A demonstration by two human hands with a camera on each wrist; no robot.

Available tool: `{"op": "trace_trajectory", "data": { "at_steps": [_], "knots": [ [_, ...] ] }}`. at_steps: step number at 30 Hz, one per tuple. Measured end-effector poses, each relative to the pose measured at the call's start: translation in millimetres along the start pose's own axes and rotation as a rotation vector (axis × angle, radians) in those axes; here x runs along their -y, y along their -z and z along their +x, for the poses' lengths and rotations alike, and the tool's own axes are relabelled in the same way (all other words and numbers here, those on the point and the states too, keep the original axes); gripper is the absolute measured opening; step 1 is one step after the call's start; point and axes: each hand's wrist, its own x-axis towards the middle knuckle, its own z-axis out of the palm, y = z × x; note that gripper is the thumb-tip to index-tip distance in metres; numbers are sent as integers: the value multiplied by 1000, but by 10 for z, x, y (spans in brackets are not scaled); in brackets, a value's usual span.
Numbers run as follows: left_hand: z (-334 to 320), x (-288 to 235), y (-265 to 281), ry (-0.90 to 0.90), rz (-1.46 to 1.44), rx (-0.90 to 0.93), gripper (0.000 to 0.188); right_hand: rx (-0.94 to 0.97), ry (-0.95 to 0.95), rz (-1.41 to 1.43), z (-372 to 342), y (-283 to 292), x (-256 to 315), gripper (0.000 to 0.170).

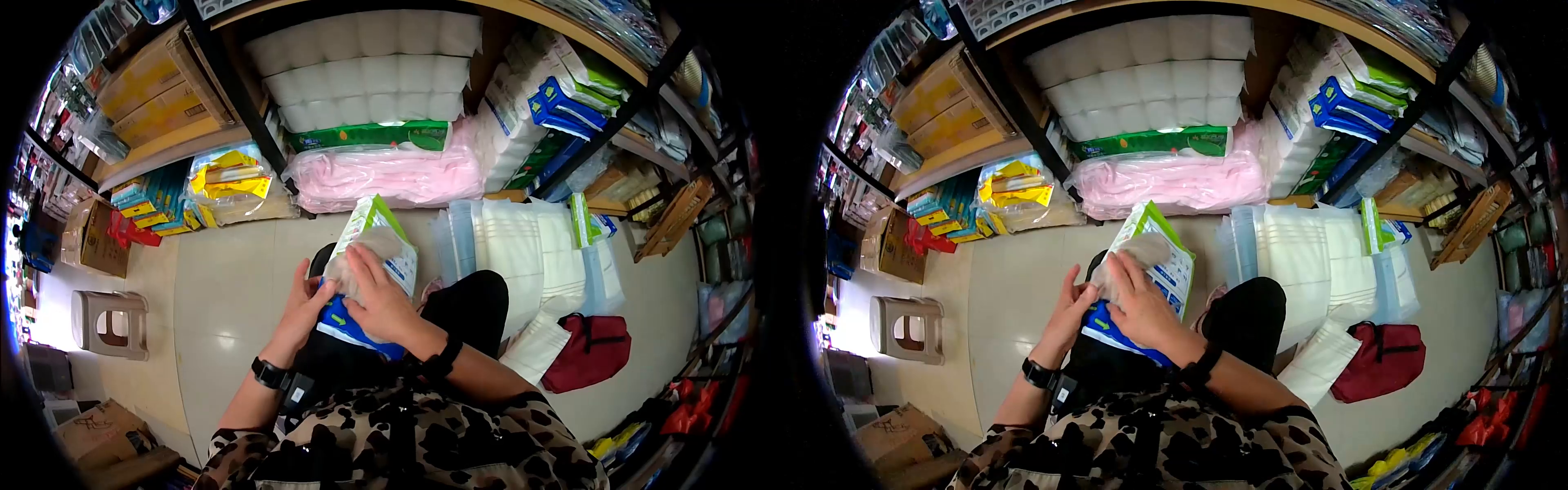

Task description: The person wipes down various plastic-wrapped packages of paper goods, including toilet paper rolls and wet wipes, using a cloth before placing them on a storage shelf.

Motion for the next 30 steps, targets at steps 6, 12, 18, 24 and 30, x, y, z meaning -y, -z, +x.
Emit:
{"op": "trace_trajectory", "data": {
  "at_steps": [6,12,18,24,30],
  "knots": [
    [162,17,112,25,-23,219,92,40,129,-49,58,-167,12,72],
    [91,168,307,19,87,298,84,4,71,122,131,-212,-31,60],
    [137,208,288,-17,70,247,68,-38,10,16,224,-287,-62,54],
    [112,277,352,35,-107,156,61,-167,-141,-180,365,-146,-457,51],
    [111,307,397,51,-285,170,61,-167,-723,-142,-8,-301,-1606,45]
  ]
}}
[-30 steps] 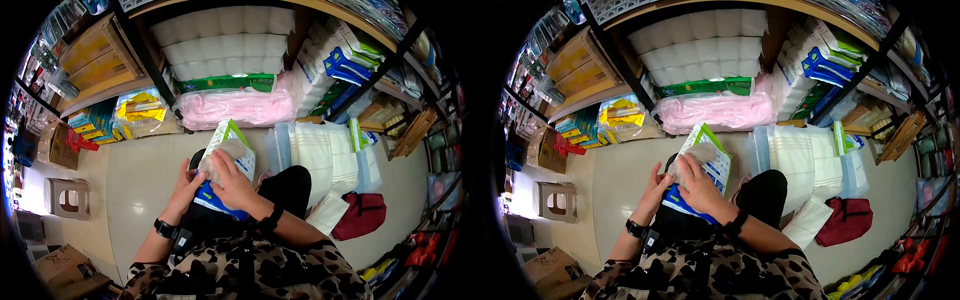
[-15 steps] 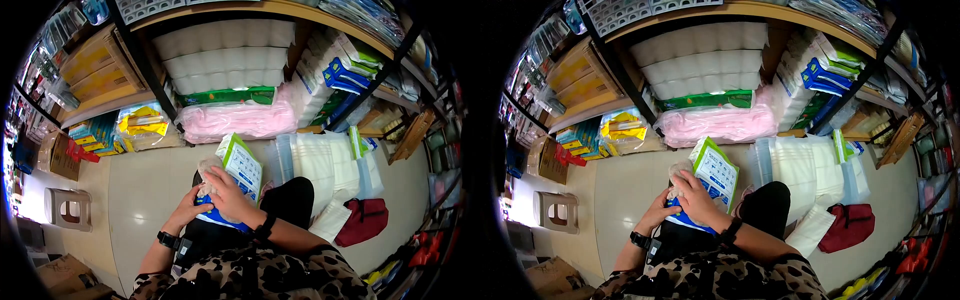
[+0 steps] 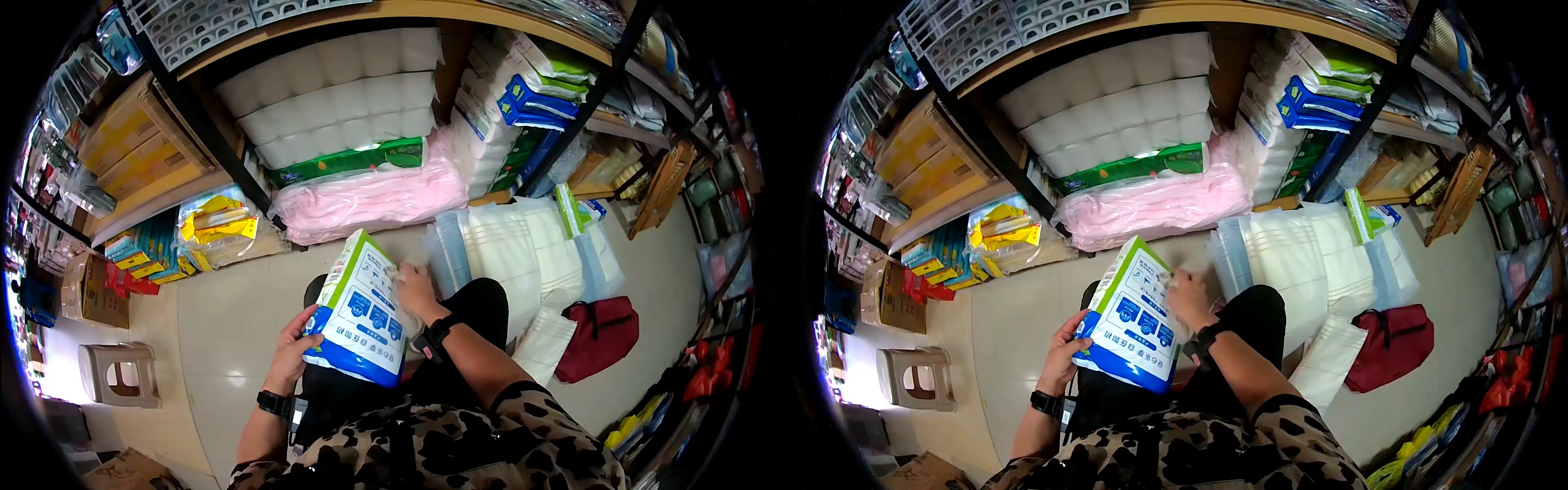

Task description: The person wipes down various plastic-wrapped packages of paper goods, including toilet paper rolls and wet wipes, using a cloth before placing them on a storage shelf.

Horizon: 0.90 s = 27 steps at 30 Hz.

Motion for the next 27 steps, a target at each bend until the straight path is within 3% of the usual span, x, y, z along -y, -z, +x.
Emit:
{"op": "trace_trajectory", "data": {
  "at_steps": [3,6,9,12,13,16,21,24,25,27],
  "knots": [
    [41,4,6,25,-74,4,61,51,-31,30,-5,-90,-309,43],
    [43,-48,27,-1,-174,-3,61,135,-91,340,93,-77,-542,41],
    [-1,-215,60,-88,-194,-48,61,247,-328,1075,85,147,-562,42],
    [26,-311,44,-134,-178,-38,60,465,-466,1513,-36,405,-306,48],
    [46,-346,1,-132,-166,-25,60,620,-420,1643,-190,616,6,51],
    [128,-403,1,-124,-206,-31,58,690,-283,1738,-230,661,161,50],
    [162,-566,-20,-37,-14,115,57,587,-74,1559,-142,1045,305,43],
    [207,-623,-205,136,-30,89,57,476,12,1385,-204,1257,379,45],
    [259,-570,-228,232,105,41,57,450,38,1397,-241,1281,423,46],
    [286,-488,-351,171,96,39,56,412,21,1392,-302,1316,448,47]
  ]
}}
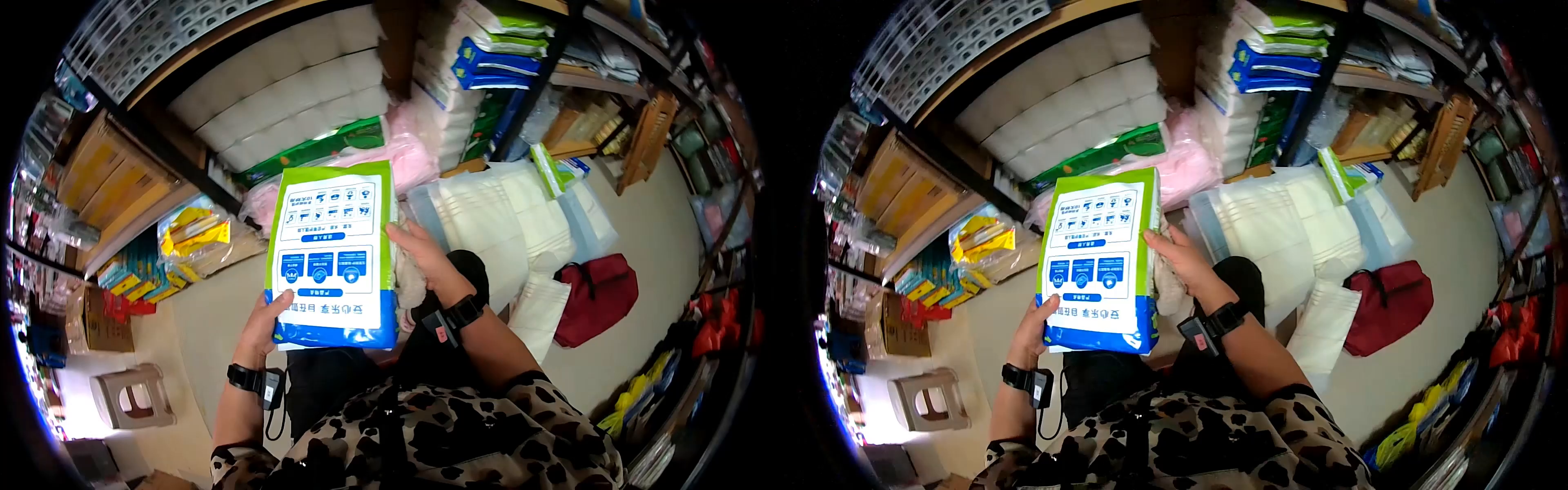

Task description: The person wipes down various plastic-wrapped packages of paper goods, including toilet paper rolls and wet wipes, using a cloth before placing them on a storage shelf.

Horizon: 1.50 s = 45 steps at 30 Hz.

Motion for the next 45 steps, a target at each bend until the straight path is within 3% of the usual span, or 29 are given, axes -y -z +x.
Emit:
{"op": "trace_trajectory", "data": {
  "at_steps": [4,8,11,12,15,18,22,25,31,34,37,38,41,42,45],
  "knots": [
    [189,-115,-233,-103,-131,31,54,-26,-63,-14,-178,63,-7,48],
    [385,-274,-488,-99,-53,115,52,-37,-78,138,-525,108,163,51],
    [480,-401,-888,-107,-4,191,52,-162,4,-185,-649,649,204,46],
    [573,-391,-965,-107,19,203,52,-208,166,-121,-797,478,415,40],
    [908,-391,-1301,-94,85,261,50,-495,371,-72,-1110,806,638,43],
    [1338,-271,-1718,-26,81,355,44,-552,488,53,-1320,990,851,49],
    [2159,160,-2227,69,97,504,43,-641,612,0,-1220,1546,696,46],
    [2633,337,-2627,115,154,601,41,-719,534,-86,-1246,1937,673,54],
    [3479,731,-3034,145,364,704,45,-887,493,-135,-1065,2467,542,44],
    [3776,922,-3055,68,464,692,50,-883,473,-143,-885,2608,488,44],
    [3888,1031,-2909,-119,682,522,55,-859,450,-167,-655,2624,475,44],
    [3982,1108,-2828,-131,813,454,72,-852,424,-174,-583,2618,474,44],
    [3914,919,-2795,43,915,387,82,-812,320,-217,-397,2664,399,45],
    [4093,1115,-2688,-56,961,386,84,-779,301,-213,-338,2712,352,45],
    [4200,878,-2789,-311,951,348,88,-789,234,-254,-231,2881,244,43]
  ]
}}
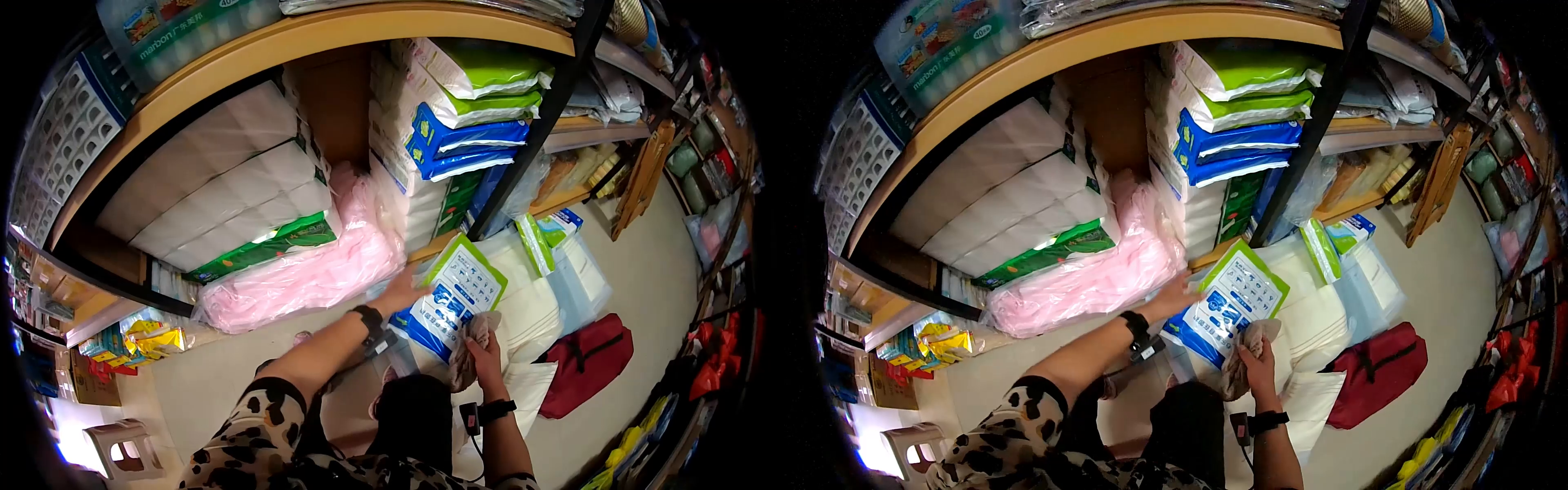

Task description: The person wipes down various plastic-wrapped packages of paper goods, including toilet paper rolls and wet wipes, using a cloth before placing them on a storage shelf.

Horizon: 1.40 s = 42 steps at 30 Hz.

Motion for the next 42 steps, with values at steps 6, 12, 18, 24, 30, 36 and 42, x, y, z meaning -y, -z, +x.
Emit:
{"op": "trace_trajectory", "data": {
  "at_steps": [6,12,18,24,30,36,42],
  "knots": [
    [549,-1245,942,-34,-768,-219,77,-86,-21,120,-58,41,255,41],
    [957,-1544,1277,-18,-1135,123,39,-128,-12,205,-201,133,449,40],
    [813,-1619,1251,-44,-1139,-104,19,-151,20,243,-322,88,610,46],
    [-9,-1351,1557,-83,-1058,-57,21,-101,174,259,-44,127,889,65],
    [-806,-818,1797,78,-904,25,32,0,509,182,660,-155,1942,59],
    [-897,-450,1669,151,-1040,190,45,115,531,-157,963,-645,2521,64],
    [-968,-487,1275,123,-760,171,49,92,403,-430,301,-411,1965,53]
  ]
}}
